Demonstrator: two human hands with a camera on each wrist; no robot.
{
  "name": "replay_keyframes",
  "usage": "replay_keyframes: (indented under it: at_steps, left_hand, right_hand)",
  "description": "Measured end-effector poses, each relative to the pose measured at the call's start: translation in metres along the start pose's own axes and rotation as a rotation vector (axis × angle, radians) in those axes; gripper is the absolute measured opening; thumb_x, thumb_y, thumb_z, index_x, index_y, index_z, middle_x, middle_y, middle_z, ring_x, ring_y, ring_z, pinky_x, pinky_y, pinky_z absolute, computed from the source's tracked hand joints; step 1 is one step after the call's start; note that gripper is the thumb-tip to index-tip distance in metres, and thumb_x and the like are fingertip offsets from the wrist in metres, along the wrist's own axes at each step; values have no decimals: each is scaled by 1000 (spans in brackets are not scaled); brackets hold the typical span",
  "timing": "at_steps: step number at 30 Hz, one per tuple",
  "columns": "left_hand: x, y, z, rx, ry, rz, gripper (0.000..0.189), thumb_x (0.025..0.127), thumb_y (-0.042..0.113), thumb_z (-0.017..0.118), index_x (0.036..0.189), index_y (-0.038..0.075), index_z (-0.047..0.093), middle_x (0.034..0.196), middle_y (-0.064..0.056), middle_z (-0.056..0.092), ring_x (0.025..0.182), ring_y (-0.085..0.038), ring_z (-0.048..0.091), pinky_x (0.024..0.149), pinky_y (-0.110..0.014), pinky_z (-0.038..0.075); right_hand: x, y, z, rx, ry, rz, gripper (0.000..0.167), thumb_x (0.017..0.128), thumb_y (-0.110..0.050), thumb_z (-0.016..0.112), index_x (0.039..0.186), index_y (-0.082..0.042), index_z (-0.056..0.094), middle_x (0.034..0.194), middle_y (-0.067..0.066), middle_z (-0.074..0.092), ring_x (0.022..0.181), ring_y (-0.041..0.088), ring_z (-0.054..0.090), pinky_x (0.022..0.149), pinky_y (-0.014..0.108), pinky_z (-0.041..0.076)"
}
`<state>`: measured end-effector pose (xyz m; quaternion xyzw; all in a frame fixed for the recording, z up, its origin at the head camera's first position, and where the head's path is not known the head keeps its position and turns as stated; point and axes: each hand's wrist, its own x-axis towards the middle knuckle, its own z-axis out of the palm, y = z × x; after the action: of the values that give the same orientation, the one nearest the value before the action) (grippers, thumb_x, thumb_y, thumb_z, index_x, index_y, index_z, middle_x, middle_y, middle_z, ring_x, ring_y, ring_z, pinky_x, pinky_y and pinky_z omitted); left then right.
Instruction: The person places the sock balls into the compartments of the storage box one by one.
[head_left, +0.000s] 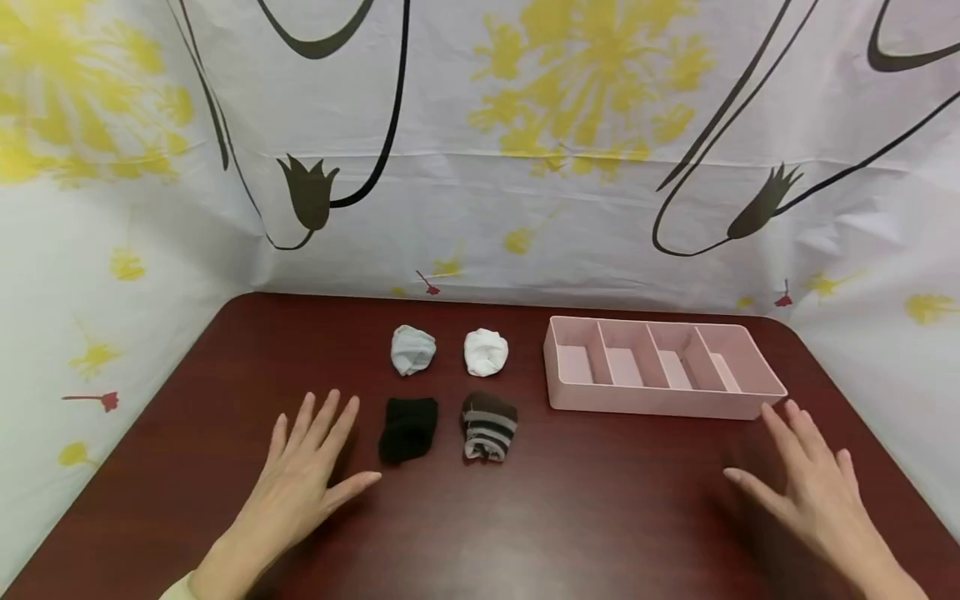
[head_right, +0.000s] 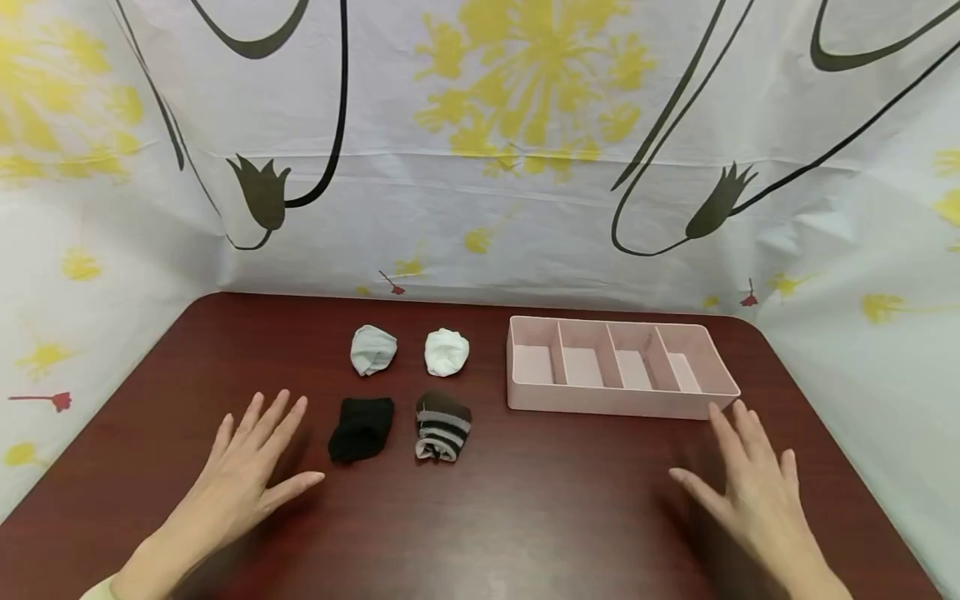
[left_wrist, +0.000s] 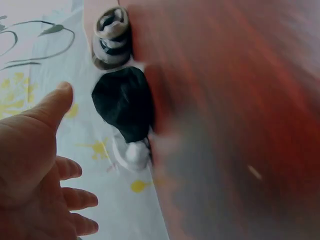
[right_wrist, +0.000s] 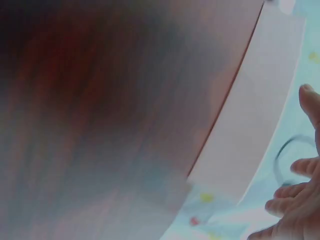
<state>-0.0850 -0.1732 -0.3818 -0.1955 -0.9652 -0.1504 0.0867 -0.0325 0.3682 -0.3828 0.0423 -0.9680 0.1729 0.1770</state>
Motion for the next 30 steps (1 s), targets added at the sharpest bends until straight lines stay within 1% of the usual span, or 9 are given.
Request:
replay_keyframes:
  at_steps: [4, 6, 8, 10, 12, 13, 19, 26, 30]
  left_hand:
    - [9, 11, 4, -56, 38, 61, 83, 81, 48, 68, 147, 12, 33, 148, -18, 34, 138, -42, 24, 105, -61, 23]
    - [13, 18, 6, -86, 56, 92, 82, 80, 45, 70, 146, 10, 35, 147, -18, 36, 137, -41, 27, 105, -59, 27]
    - [17, 25, 8, -111, 88, 125, 81, 78, 42, 73, 144, 9, 38, 146, -17, 39, 136, -39, 31, 102, -55, 34]
    - [20, 32, 9, -127, 126, 162, 80, 76, 38, 76, 142, 8, 41, 144, -16, 41, 134, -37, 35, 97, -50, 42]
    - [22, 38, 10, -139, 158, 196, 79, 74, 35, 79, 139, 6, 45, 142, -16, 44, 132, -35, 38, 92, -46, 47]
    - [23, 41, 10, -140, 167, 209, 78, 73, 34, 79, 138, 6, 46, 141, -15, 45, 132, -34, 40, 90, -45, 48]
    - [34, 60, 18, -160, 121, 244, 77, 71, 32, 81, 136, 4, 48, 139, -15, 47, 130, -32, 43, 86, -42, 51]
    - [52, 83, 34, -201, 31, 245, 79, 69, 28, 83, 135, 3, 48, 140, -16, 46, 131, -33, 42, 90, -44, 49]
    - [61, 93, 40, -216, 13, 263, 79, 69, 24, 84, 136, 2, 47, 141, -16, 44, 132, -34, 40, 91, -44, 48]
  right_hand:
    - [11, 28, -9, 79, 6, 23, 87, 78, -23, 76, 147, -3, 27, 147, 34, 21, 136, 51, 16, 96, 76, 8]
    - [15, 39, -13, 95, 9, 25, 86, 77, -20, 77, 147, -3, 28, 145, 36, 24, 133, 52, 21, 101, 70, 11]
    - [21, 48, -15, 95, 22, 14, 85, 76, -17, 78, 145, -3, 32, 141, 36, 30, 140, 35, 23, 112, 51, 16]
    - [28, 55, -16, 95, 22, -3, 83, 75, -16, 78, 144, -2, 34, 138, 35, 36, 141, 11, 21, 115, 27, 12]
    - [38, 61, -15, 103, 5, -22, 83, 74, -16, 79, 143, -2, 35, 136, 33, 39, 136, -4, 20, 106, 7, 9]
    - [44, 62, -14, 111, -13, -33, 83, 74, -16, 79, 143, -2, 35, 136, 32, 40, 136, -3, 21, 101, 4, 9]
    - [79, 70, -12, 187, -148, -86, 89, 74, -15, 79, 145, 0, 29, 142, 31, 34, 135, 36, 26, 100, 4, 11]
    - [95, 88, -24, 244, -323, -83, 99, 72, -10, 79, 147, 5, 16, 144, 35, 24, 131, 49, 22, 91, -2, 11]
    - [102, 96, -38, 302, -448, -51, 105, 72, -8, 78, 148, 5, 7, 147, 35, 14, 132, 46, 14, 89, -4, 10]
